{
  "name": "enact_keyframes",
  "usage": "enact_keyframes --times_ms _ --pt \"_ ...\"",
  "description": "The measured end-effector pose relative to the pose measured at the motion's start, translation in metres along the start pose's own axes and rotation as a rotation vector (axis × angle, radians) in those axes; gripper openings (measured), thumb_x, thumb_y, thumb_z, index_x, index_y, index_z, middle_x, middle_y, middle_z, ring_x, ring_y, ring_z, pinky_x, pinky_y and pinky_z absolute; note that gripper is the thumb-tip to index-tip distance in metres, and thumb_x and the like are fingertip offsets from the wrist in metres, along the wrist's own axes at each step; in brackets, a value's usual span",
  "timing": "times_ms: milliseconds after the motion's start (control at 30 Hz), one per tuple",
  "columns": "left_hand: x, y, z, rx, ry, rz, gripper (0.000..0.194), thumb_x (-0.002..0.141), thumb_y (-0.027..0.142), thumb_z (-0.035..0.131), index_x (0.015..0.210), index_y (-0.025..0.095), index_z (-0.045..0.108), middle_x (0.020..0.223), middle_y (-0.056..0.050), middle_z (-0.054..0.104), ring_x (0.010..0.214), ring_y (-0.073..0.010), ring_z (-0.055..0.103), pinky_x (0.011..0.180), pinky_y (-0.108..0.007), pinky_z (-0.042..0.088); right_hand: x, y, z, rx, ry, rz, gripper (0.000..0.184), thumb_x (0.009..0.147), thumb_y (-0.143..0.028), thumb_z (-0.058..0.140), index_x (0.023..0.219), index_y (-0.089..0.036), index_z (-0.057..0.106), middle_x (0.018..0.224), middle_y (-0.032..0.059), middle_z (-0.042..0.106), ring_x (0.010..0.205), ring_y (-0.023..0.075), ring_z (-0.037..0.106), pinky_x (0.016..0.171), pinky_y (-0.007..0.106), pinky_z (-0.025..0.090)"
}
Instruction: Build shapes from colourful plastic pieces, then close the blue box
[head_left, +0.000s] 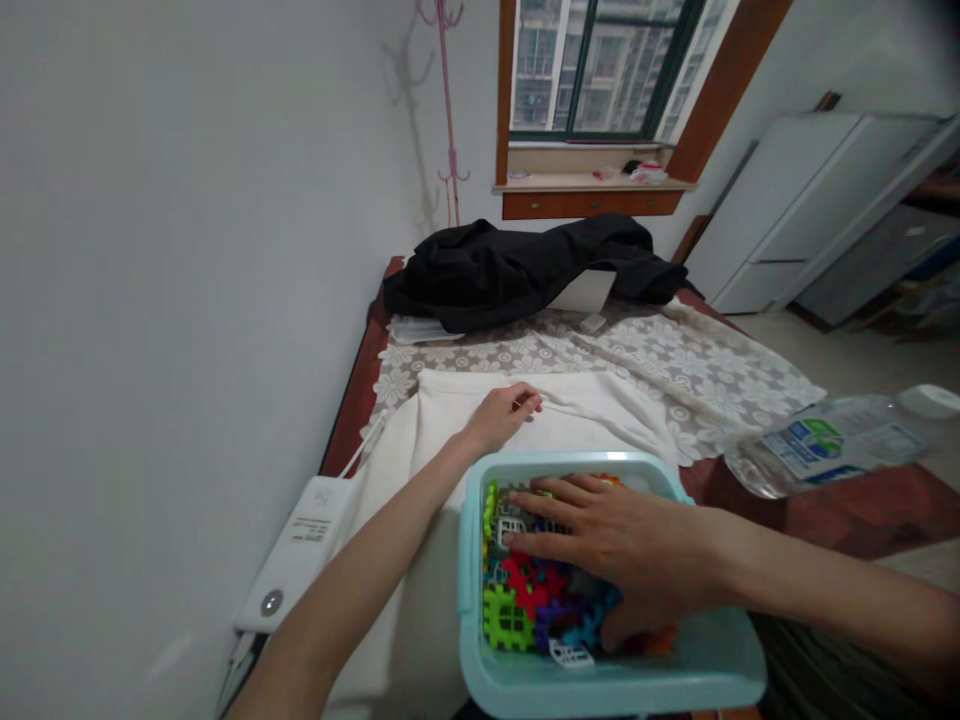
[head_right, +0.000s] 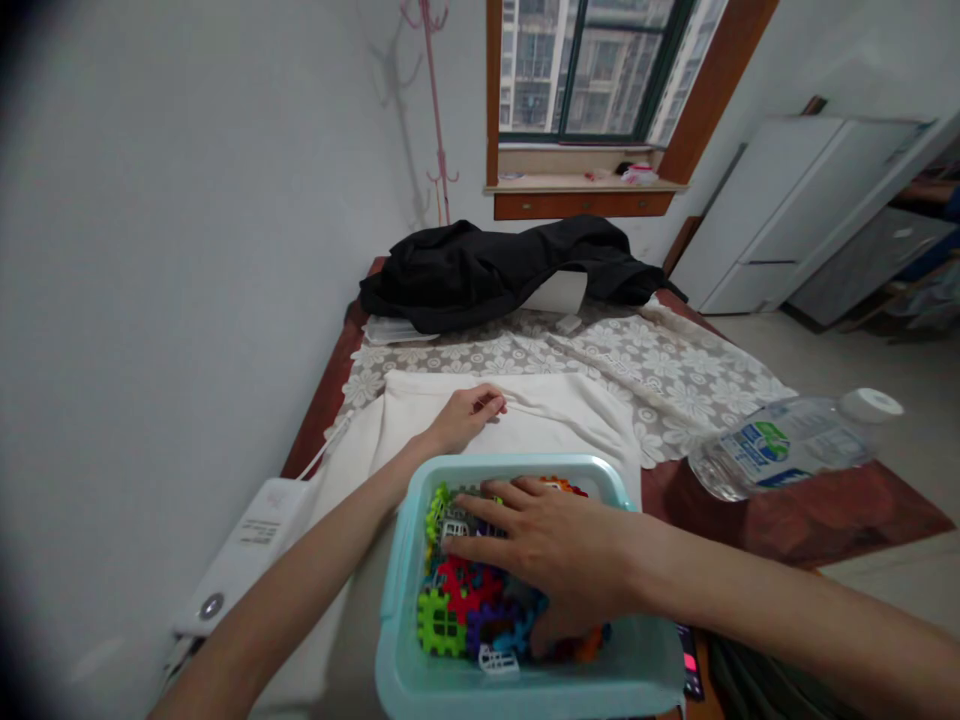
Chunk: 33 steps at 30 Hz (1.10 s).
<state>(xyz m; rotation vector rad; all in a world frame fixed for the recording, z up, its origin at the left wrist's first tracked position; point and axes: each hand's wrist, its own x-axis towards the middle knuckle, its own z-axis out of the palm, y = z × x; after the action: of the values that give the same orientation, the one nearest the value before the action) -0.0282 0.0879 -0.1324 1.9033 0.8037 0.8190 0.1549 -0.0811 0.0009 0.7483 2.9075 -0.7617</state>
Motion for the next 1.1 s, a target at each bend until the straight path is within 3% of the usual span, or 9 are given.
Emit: enact_keyframes --times_ms 200,367,433,567,633,767,933,1000,1100 --pt "0.001 -0.002 -0.001 -0.008 -0.018 0.002 0.035 0.102 0.049 0.058 0.099 0.018 0.073 0.095 -0.006 0.077 0.082 -0.0175 0.072 0.077 -0.031 0.061 0.004 -0.01 -0.006 -0.206 -0.037 0.018 0.079 0.071 -0.051 0.09 0.139 -0.023 0.063 0.129 0.0139 0.068 0.113 0.0356 0.064 0.094 0.048 0.053" --pt "0.002 -0.005 -0.002 0.001 -0.019 -0.001 0.035 0.102 0.05 0.058 0.101 0.018 0.073 0.096 -0.007 0.078 0.083 -0.0179 0.072 0.077 -0.031 0.061 -0.004 -0.018 -0.014 -0.218 -0.021 0.064 0.063 0.074 -0.039 0.086 0.13 -0.018 0.065 0.121 0.0131 0.07 0.105 0.032 0.065 0.088 0.044 0.054" --pt "0.002 -0.006 -0.002 0.005 -0.017 0.001 0.035 0.102 0.05 0.058 0.101 0.019 0.074 0.096 -0.007 0.078 0.083 -0.0182 0.072 0.077 -0.031 0.061 -0.005 -0.018 -0.01 -0.192 -0.019 0.055 0.076 0.074 -0.035 0.085 0.143 -0.02 0.059 0.134 0.0143 0.066 0.114 0.0334 0.064 0.094 0.045 0.053" --pt "0.001 -0.004 -0.002 0.012 -0.011 0.002 0.035 0.102 0.05 0.058 0.101 0.018 0.074 0.096 -0.007 0.079 0.082 -0.0187 0.072 0.075 -0.032 0.061 0.003 -0.019 0.001 -0.244 -0.01 0.038 0.113 0.066 -0.038 0.09 0.165 -0.029 0.035 0.169 0.0191 0.036 0.135 0.0436 0.055 0.102 0.053 0.05" --pt "0.001 -0.002 -0.003 0.017 -0.007 0.005 0.035 0.101 0.05 0.058 0.1 0.018 0.074 0.095 -0.007 0.079 0.081 -0.0185 0.072 0.075 -0.032 0.061 0.009 -0.022 0.002 -0.306 -0.02 0.046 0.1 0.07 -0.034 0.089 0.159 -0.027 0.043 0.163 0.0212 0.044 0.123 0.0416 0.063 0.093 0.05 0.054" --pt "0.001 0.001 -0.004 0.028 0.002 0.013 0.036 0.101 0.05 0.059 0.098 0.017 0.074 0.092 -0.007 0.078 0.079 -0.0182 0.071 0.074 -0.032 0.06 0.015 -0.027 -0.004 -0.308 -0.039 0.016 0.054 0.082 -0.03 0.078 0.133 -0.021 0.064 0.124 0.0136 0.069 0.099 0.0298 0.069 0.078 0.039 0.055" --pt "0.001 0.0 -0.004 0.027 0.007 0.012 0.037 0.101 0.051 0.058 0.1 0.017 0.074 0.093 -0.007 0.079 0.08 -0.0188 0.071 0.073 -0.032 0.061 0.012 -0.027 0.002 -0.366 0.039 0.074 0.086 0.074 -0.035 0.087 0.152 -0.023 0.051 0.155 0.0203 0.052 0.116 0.0371 0.065 0.088 0.045 0.055" --pt "0.001 -0.001 -0.004 0.029 0.014 0.011 0.037 0.101 0.051 0.057 0.101 0.018 0.074 0.095 -0.007 0.079 0.082 -0.0192 0.072 0.074 -0.032 0.061 0.013 -0.027 0.006 -0.4 0.025 0.083 0.077 0.074 -0.037 0.087 0.143 -0.021 0.058 0.151 0.0211 0.055 0.109 0.0364 0.068 0.082 0.043 0.055" --pt "0.001 -0.002 -0.004 0.031 0.022 0.01 0.035 0.102 0.049 0.056 0.104 0.019 0.074 0.098 -0.008 0.079 0.086 -0.02 0.073 0.075 -0.033 0.062 0.015 -0.028 0.002 -0.396 0.006 0.025 0.045 0.08 -0.03 0.081 0.122 -0.021 0.067 0.122 0.0137 0.069 0.091 0.0285 0.07 0.068 0.035 0.05"
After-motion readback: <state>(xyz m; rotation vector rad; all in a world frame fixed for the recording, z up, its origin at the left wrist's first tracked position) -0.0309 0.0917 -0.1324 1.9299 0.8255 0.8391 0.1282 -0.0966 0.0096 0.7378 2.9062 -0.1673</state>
